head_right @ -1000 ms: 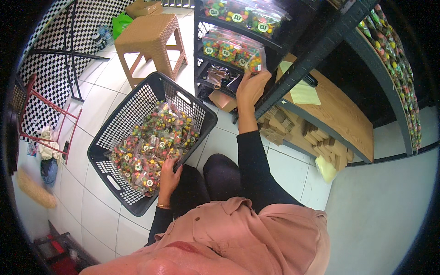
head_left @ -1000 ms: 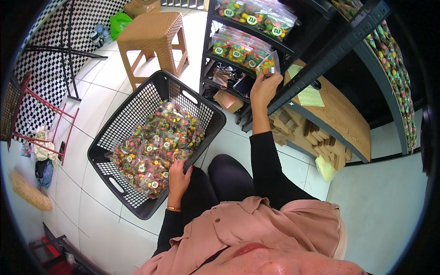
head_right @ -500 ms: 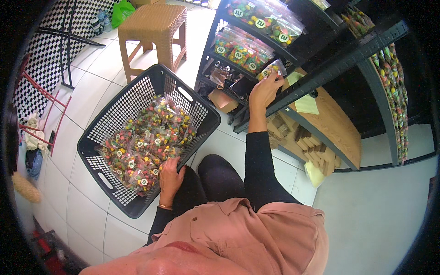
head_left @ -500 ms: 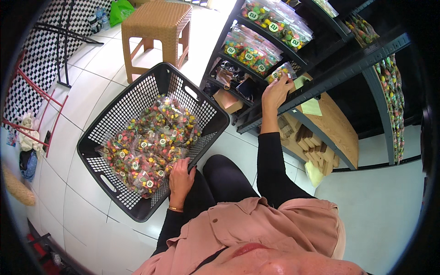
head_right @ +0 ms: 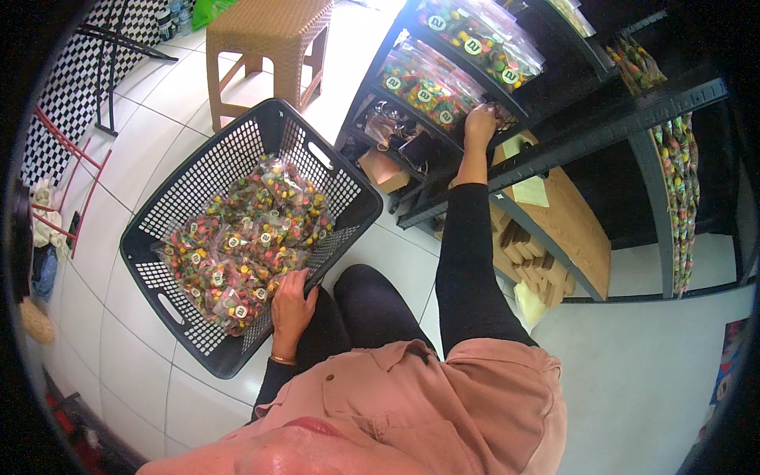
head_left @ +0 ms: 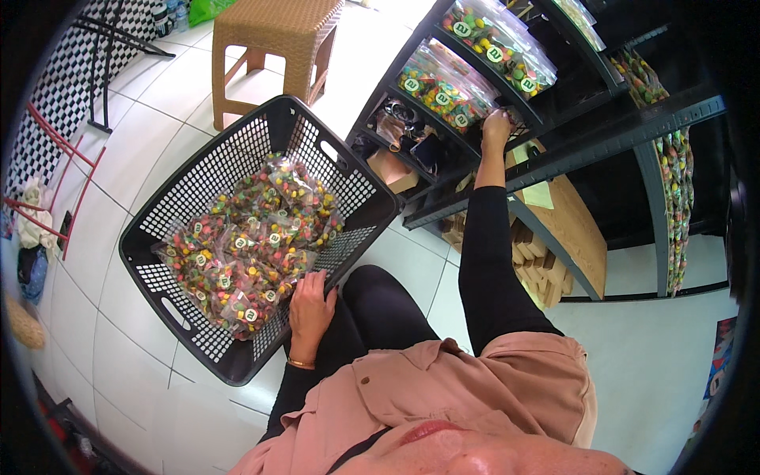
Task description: The person kneels on the floor and transfers small, colorful packaged items from a black plastic basket to a nearby black metal shelving unit. They pick up the items one by one or in small groups and place them into the shelf compartments.
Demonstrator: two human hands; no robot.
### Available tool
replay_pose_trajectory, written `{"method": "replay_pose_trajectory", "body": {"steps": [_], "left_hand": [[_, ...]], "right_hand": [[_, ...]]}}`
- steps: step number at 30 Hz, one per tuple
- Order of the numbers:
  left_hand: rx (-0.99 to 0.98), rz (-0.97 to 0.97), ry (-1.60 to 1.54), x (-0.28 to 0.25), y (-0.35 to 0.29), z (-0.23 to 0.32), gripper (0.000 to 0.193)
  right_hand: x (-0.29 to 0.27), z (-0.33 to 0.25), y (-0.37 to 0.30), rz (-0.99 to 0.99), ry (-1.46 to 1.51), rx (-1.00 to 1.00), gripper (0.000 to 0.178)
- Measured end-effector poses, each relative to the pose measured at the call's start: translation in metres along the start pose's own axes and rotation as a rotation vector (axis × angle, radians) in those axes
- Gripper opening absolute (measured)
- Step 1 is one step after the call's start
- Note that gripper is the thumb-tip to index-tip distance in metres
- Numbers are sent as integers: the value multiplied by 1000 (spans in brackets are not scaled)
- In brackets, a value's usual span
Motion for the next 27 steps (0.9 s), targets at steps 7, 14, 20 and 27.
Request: {"method": "replay_pose_trajectory", "body": {"steps": [7,14,20,27], "left_hand": [[-3,-22,35,2,1,-1,39],[-40,-16,50,4,3,-3,40],[-23,-54,-3,1,2,4,39],[-174,-127,-208,0,8,-19,37]], "right_hand": [[14,39,16,198,624,399,46],[48,29,13,276,971,681,49],[62,112,47,313,986,596,59],[-22,-109,-72,190,380,-185,42]]}}
Point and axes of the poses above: each hand's wrist, its own y-axis towards the middle knuckle, its own x-axis out of the palm, z = x × y, the point moved 10 cm from there along y, towards the middle knuckle, and after that the axes turned 13 degrees about -x, right-handed, at the moved point
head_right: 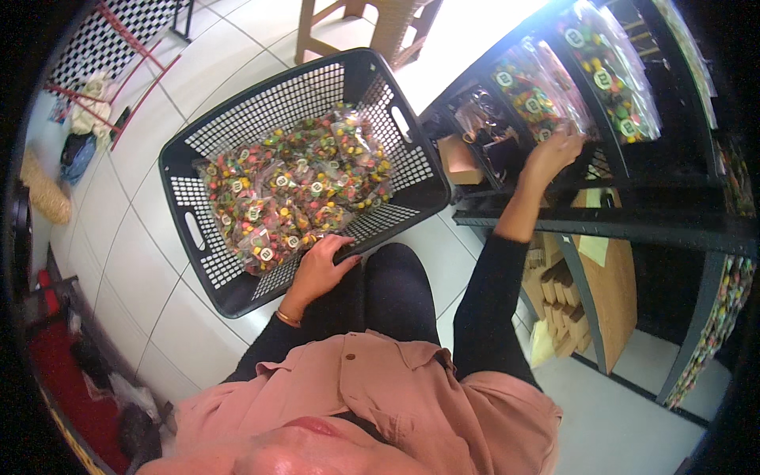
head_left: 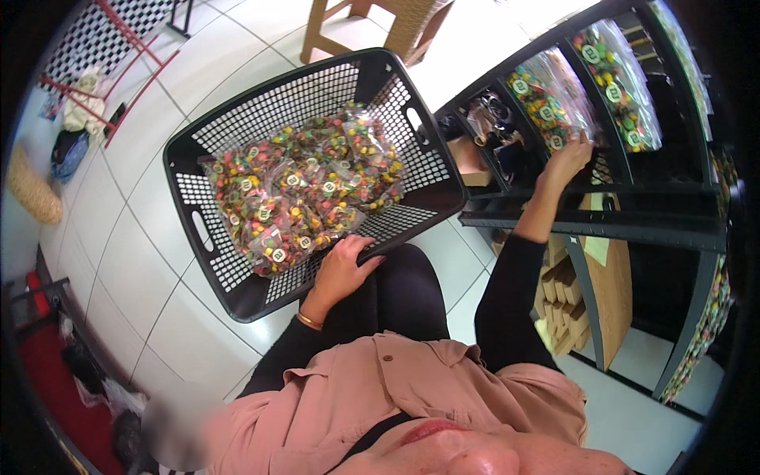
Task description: The person kneels on the floor and transfers small, colorful packaged items from a black plastic basket to a nearby black metal shelving unit. They pick up the items one by one or in small groups and place them into the shelf compartments.
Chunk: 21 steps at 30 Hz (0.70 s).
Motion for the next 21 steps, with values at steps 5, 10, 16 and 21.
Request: {"method": "replay_pose_trajectory", "body": {"steps": [5,10,16,21], "left_hand": [[-33,18,-93,-34,56,-25,33],[-89,167,218,-75,158,-75,22],[-192,149,335,-52,249,-165,22],[-279,151,518,-17,277,-216,26]], "right_hand": [[58,-118,-120,-345,447,-99,23],[107,-172,-229,-835,591,-301,29],[108,-174,-274,-971,530,-311,30],[111,-178,-271,-1028,528,-258,29]]}}
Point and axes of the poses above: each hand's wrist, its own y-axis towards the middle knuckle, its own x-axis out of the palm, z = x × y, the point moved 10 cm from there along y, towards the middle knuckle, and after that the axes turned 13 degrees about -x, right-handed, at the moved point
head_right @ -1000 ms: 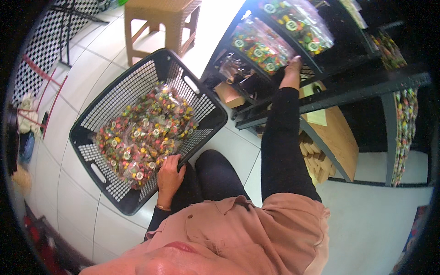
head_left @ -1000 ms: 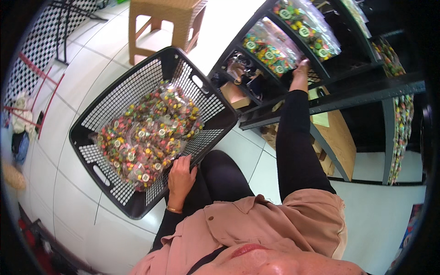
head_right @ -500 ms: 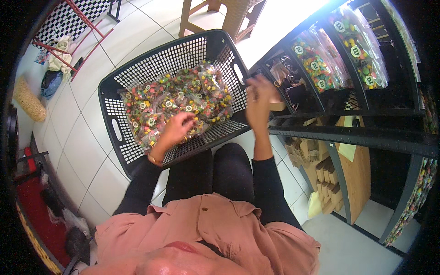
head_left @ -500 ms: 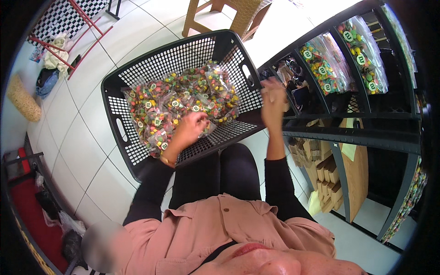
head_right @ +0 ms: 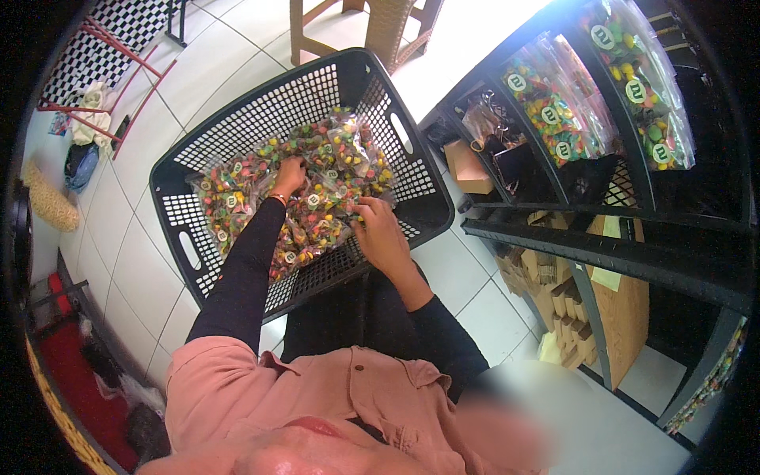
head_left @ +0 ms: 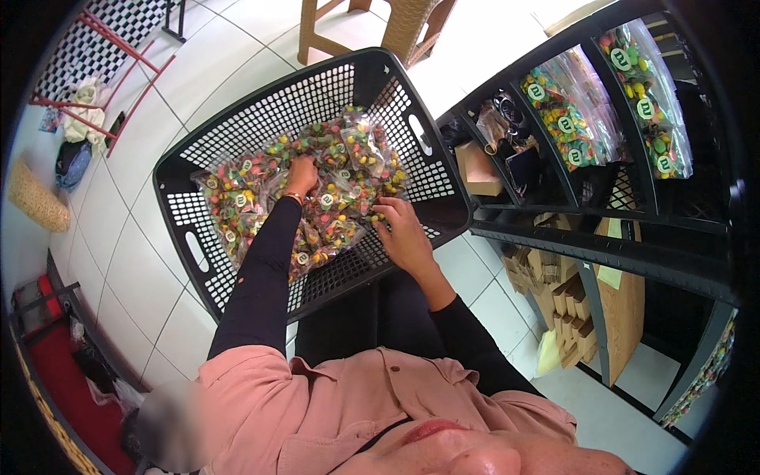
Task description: The person kneels on the floor and transfers small, colorful packaged items from a black plastic basket to a nearby black metal shelving unit. They pick up the items one by one or in small groups and place them into the shelf compartments.
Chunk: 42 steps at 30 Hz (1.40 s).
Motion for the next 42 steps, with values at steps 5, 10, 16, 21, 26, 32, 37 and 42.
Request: {"method": "replay_pose_trajectory", "body": {"steps": [5,10,16,21,26,32,37,42], "left_hand": [[-51,33,209,5,-6,29,38],[-147,4,178,21,2,12,25],[-47,60,-191,-24,-22,-17,8],[9,58,-620,-134,-102,29,10],[116,-154,-1173,-168,-186,95,10],[260,-364,-1491,-145,-265,180,5],[145,-931,-1732,-142,-308,236,33],[390,-556,-1145,-162,-338,269,30]], "right_hand": [[1,6,-2,-11,-18,42,31],[1,5,-3,-19,6,50,31],[5,10,-5,-1,129,51,24],[2,31,-6,120,274,114,28],[1,26,-18,259,782,331,41],[-87,-14,-38,634,1243,196,49],[-149,-16,-76,451,1042,58,59],[-177,-21,-104,392,1040,35,54]]}}
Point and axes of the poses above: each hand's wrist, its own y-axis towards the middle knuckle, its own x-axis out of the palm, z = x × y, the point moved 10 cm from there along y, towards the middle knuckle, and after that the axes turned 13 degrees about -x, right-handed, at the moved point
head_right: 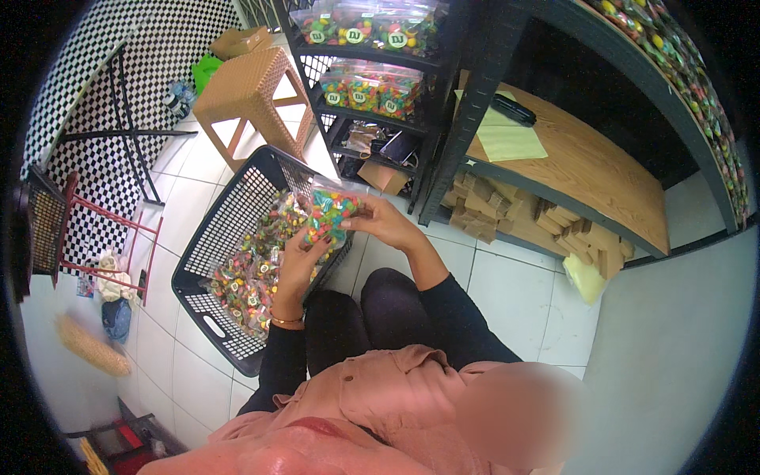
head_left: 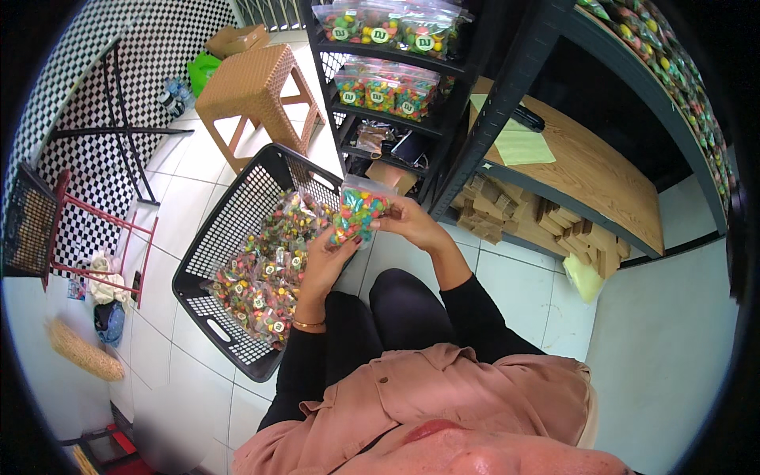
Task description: The person kneels on the floor and transfers small, colorful packaged items from a black plastic basket to a nearby black metal shelving unit. They pick up the items one by one or in small groups and place them into the shelf compartments.
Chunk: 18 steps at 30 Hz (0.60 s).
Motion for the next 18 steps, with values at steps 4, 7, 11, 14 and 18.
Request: {"method": "replay_pose_trajectory", "body": {"steps": [4,7,11,14,18], "left_hand": [[78,61,431,28,31,21,25],[285,187,503,67,57,64,26],[538,292,490,103,119,91,32],[616,368,541,135,159,92,33],[639,466,739,175,190,95,32]], "right_hand": [[-45,-19,-15,282,-254,-149,58],[-79,-32,-37,442,-313,-262,59],[-107,-11,-68,507,-295,-171,52],[-125,15,-99,504,-344,-73,48],[-144,38,-136,503,-381,78,42]]}}
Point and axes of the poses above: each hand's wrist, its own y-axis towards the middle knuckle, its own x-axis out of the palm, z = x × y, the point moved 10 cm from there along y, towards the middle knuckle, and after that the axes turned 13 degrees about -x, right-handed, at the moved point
